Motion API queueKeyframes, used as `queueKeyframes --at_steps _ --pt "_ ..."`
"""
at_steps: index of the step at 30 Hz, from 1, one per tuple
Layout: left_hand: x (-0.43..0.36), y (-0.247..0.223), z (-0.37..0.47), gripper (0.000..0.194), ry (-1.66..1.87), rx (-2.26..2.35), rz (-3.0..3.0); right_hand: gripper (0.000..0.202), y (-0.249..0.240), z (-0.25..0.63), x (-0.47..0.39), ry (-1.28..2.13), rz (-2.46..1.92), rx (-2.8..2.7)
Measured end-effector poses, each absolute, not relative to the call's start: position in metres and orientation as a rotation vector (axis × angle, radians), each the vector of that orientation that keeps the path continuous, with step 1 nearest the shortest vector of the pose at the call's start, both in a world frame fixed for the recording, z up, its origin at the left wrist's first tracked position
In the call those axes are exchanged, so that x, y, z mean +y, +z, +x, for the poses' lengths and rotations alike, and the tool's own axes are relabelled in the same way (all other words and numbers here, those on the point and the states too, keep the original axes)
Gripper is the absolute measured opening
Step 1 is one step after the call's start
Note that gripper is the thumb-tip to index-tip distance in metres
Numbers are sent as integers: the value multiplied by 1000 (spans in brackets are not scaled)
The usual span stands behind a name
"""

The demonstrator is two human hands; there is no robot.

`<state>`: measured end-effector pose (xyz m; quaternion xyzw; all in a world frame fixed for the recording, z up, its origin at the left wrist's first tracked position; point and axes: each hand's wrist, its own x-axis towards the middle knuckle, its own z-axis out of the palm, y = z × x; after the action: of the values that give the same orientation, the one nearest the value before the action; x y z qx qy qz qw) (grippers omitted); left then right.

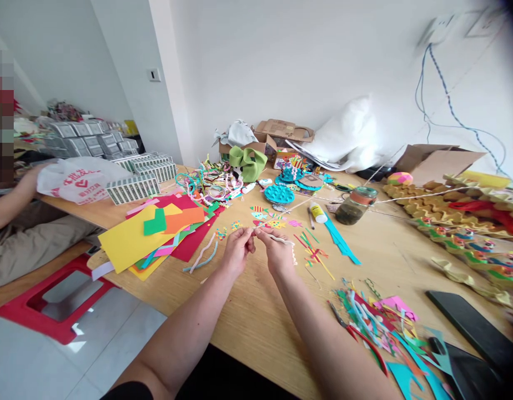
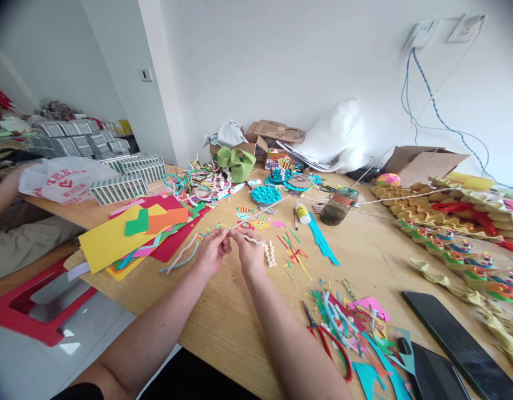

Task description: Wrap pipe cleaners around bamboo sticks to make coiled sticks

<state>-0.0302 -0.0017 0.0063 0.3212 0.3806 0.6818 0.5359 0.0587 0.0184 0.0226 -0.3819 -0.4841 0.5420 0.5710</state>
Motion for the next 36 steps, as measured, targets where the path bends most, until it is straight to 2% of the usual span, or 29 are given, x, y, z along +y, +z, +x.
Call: queueKeyframes --at_steps 9,17,23,36 --pt "-1 -7 -33 33 1718 1332 1218 16 16 59 25 1434 -916 -1024" --pt "1 3 -36 33 1594 1022 1087 15 26 64 25 1411 -934 -1046" --pt "2 9 -46 26 1545 1141 1168 16 26 68 29 1356 -1019 -1003" --pt "5 3 -51 31 1434 1291 1312 14 23 69 31 1284 -1093 -1040"
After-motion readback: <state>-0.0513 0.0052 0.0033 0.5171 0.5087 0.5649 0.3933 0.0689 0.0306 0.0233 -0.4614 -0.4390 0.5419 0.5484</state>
